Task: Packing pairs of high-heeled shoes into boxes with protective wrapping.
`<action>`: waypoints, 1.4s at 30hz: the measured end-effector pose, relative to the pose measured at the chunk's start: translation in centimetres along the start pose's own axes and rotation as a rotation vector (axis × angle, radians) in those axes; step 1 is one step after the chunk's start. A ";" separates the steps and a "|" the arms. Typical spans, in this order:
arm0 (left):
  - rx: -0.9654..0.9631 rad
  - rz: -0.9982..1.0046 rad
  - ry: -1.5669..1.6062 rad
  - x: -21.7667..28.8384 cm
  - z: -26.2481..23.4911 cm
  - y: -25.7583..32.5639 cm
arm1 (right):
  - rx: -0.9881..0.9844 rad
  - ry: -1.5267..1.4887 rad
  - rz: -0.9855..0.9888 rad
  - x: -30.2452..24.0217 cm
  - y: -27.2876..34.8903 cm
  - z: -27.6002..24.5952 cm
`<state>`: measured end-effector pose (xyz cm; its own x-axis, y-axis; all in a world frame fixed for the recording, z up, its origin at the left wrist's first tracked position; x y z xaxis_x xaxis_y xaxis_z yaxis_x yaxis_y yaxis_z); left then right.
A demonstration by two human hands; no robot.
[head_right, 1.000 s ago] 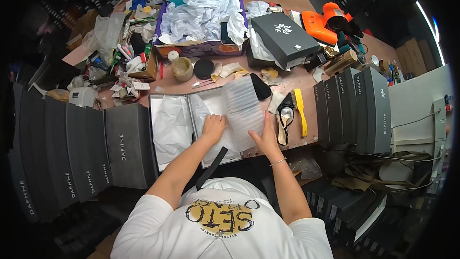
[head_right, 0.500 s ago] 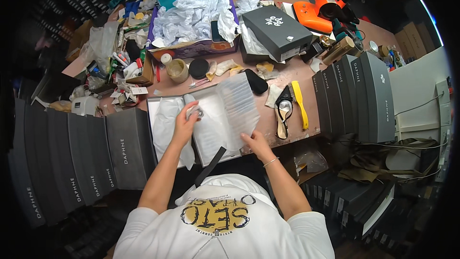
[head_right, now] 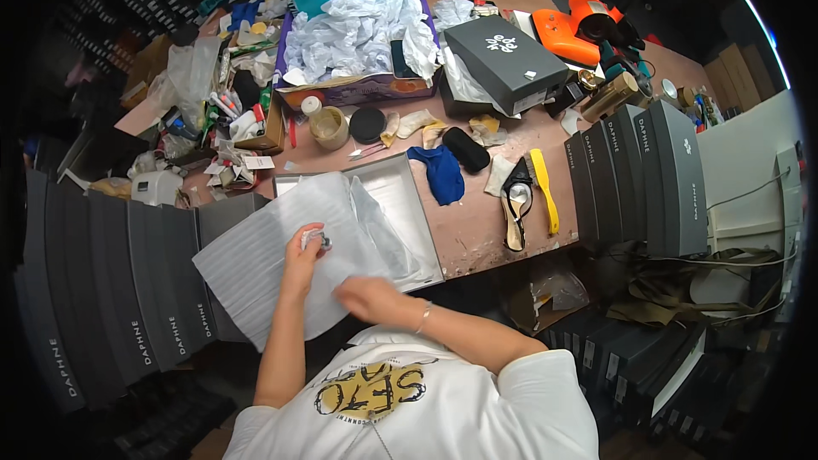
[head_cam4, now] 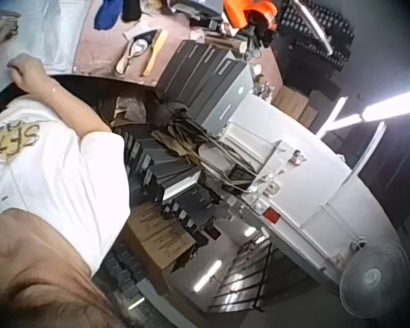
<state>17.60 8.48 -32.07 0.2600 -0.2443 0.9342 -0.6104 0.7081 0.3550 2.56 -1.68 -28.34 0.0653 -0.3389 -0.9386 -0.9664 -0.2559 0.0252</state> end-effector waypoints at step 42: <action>-0.307 -0.138 0.548 -1.5 4.0 1.8 | 0.191 0.012 0.077 1.8 -0.7 -3.5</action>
<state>13.14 7.51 -32.74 0.7147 -0.0302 0.6987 -0.3234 0.8715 0.3686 4.20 -5.28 -28.86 -0.0088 -0.3623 -0.9320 -0.9981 -0.0532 0.0301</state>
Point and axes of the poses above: each hand's wrist, its own y-axis away from the middle knuckle, its own z-axis out of the palm, x = y × z, the point moved 3 cm from there along -y, towards the middle knuckle, and after that the axes turned 14 degrees about -x, right-handed, at the moved point
